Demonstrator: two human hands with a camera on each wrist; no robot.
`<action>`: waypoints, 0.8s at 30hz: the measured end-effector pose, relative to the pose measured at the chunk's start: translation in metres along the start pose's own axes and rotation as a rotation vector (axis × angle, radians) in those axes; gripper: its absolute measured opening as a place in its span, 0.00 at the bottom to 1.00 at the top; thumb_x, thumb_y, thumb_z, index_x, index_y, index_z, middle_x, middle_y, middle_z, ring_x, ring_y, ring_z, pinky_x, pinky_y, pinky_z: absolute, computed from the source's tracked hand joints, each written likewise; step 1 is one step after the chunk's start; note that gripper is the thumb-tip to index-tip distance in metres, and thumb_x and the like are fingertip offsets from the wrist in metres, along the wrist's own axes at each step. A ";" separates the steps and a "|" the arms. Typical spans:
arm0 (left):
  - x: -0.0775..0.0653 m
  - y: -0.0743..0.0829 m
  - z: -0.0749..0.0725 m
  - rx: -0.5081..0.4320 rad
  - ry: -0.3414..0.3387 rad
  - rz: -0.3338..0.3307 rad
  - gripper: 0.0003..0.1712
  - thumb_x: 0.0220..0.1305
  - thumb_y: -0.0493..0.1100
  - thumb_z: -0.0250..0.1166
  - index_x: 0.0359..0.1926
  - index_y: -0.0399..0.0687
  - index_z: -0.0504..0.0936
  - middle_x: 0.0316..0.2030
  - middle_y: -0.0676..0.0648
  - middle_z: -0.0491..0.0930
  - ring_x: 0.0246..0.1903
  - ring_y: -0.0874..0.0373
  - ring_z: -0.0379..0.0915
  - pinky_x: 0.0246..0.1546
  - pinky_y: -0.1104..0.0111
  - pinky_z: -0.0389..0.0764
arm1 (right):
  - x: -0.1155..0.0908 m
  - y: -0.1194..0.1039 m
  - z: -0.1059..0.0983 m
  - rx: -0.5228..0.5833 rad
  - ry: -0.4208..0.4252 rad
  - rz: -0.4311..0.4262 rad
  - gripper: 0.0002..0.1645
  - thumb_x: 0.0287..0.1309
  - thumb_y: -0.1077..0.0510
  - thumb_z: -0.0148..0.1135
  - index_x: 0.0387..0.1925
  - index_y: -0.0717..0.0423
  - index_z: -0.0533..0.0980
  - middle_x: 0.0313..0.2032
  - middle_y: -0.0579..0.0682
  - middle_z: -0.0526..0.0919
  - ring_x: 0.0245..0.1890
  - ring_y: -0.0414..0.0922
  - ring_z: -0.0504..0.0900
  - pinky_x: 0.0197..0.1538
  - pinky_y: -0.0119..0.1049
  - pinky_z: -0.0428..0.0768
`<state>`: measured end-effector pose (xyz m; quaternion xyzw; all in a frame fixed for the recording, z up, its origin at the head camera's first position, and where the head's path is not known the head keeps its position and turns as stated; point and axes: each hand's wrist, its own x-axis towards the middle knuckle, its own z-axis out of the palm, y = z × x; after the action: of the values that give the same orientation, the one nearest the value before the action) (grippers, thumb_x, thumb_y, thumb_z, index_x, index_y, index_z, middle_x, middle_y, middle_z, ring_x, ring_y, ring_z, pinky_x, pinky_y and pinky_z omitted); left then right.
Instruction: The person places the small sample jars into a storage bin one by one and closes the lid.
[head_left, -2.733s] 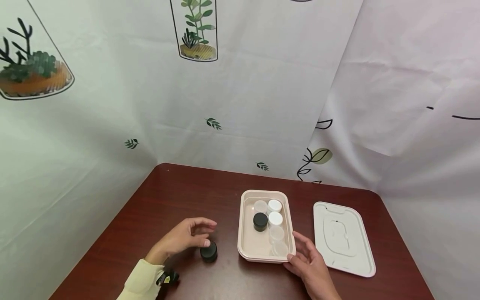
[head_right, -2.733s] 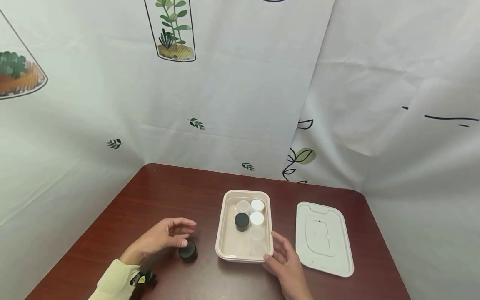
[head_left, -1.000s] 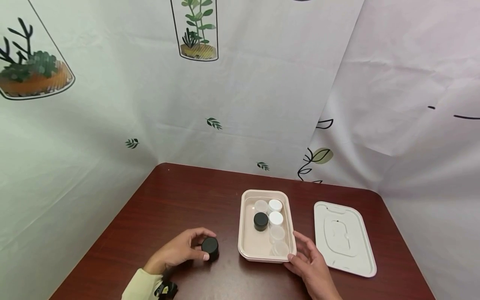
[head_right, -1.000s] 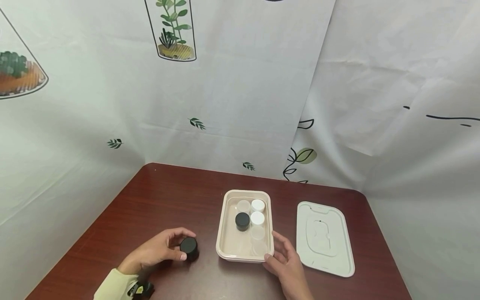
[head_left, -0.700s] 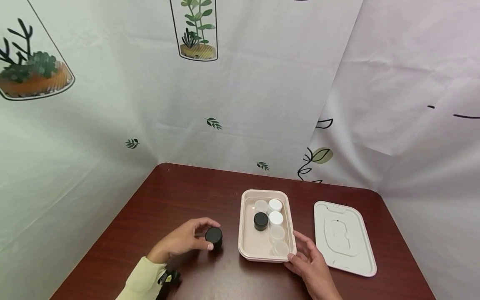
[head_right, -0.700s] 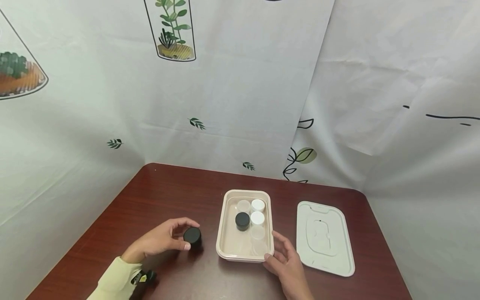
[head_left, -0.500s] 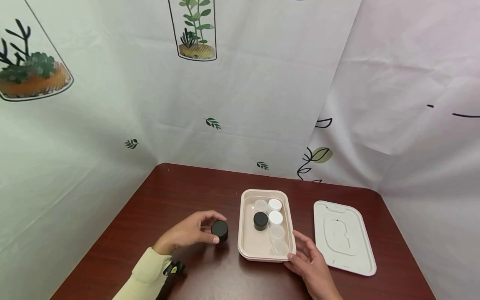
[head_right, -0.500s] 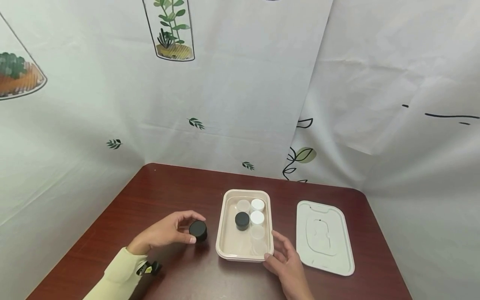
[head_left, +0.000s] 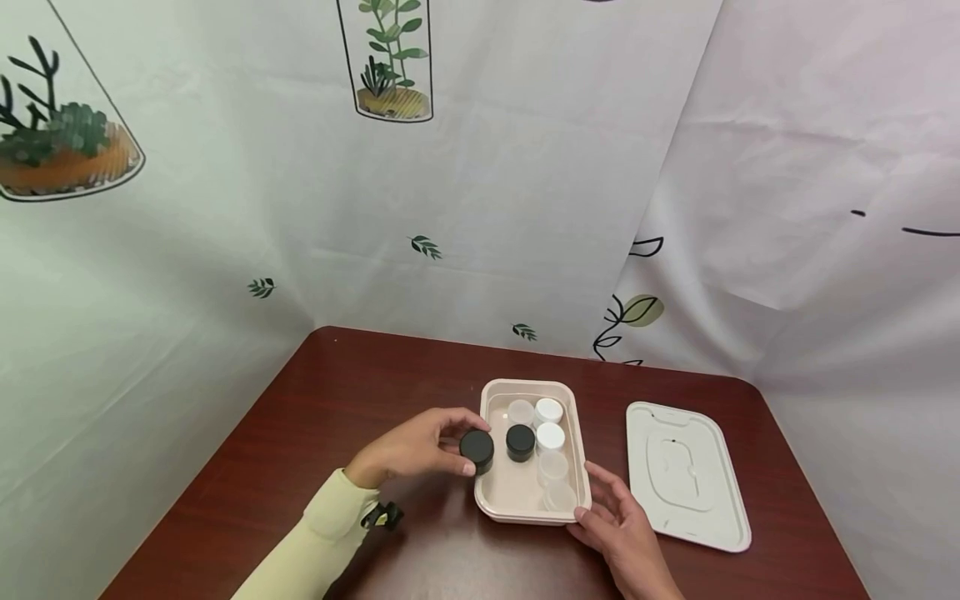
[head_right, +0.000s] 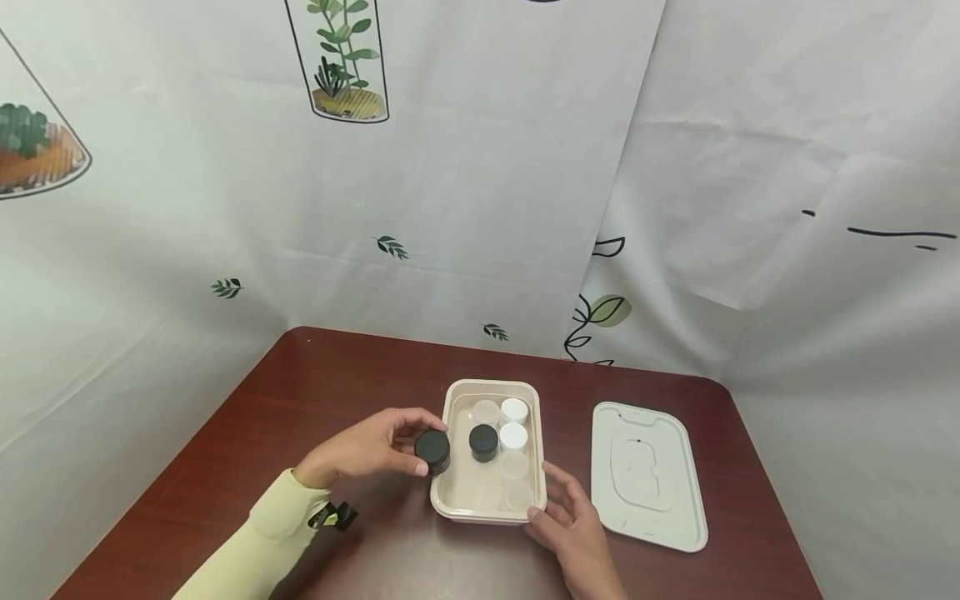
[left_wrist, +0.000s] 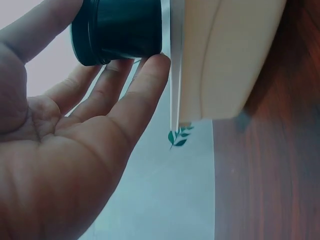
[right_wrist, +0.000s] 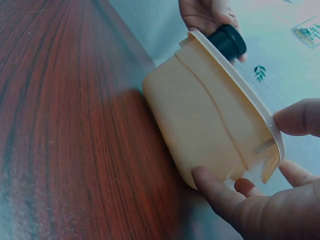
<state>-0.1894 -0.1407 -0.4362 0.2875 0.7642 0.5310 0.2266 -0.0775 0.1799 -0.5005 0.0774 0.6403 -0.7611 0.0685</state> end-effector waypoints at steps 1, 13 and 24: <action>0.003 0.001 0.001 -0.003 -0.004 0.006 0.33 0.60 0.34 0.78 0.65 0.38 0.79 0.56 0.43 0.85 0.53 0.57 0.84 0.60 0.65 0.83 | 0.000 0.000 0.000 0.001 0.000 -0.001 0.43 0.64 0.70 0.65 0.78 0.55 0.62 0.67 0.67 0.72 0.53 0.46 0.85 0.51 0.47 0.88; 0.030 0.008 0.016 0.076 -0.043 0.027 0.31 0.59 0.33 0.79 0.63 0.38 0.80 0.57 0.44 0.85 0.51 0.64 0.84 0.57 0.72 0.83 | -0.002 0.000 0.001 -0.003 0.008 -0.011 0.43 0.64 0.71 0.64 0.78 0.56 0.62 0.65 0.65 0.74 0.52 0.46 0.86 0.49 0.47 0.89; 0.047 0.015 0.025 0.282 -0.060 0.018 0.28 0.55 0.38 0.82 0.57 0.47 0.84 0.51 0.50 0.87 0.50 0.60 0.85 0.57 0.64 0.85 | -0.001 -0.001 0.002 -0.003 0.005 -0.025 0.42 0.64 0.71 0.64 0.77 0.56 0.63 0.63 0.63 0.76 0.51 0.46 0.86 0.48 0.46 0.89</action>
<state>-0.2052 -0.0877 -0.4325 0.3390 0.8215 0.4115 0.2021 -0.0768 0.1781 -0.4992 0.0711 0.6427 -0.7607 0.0577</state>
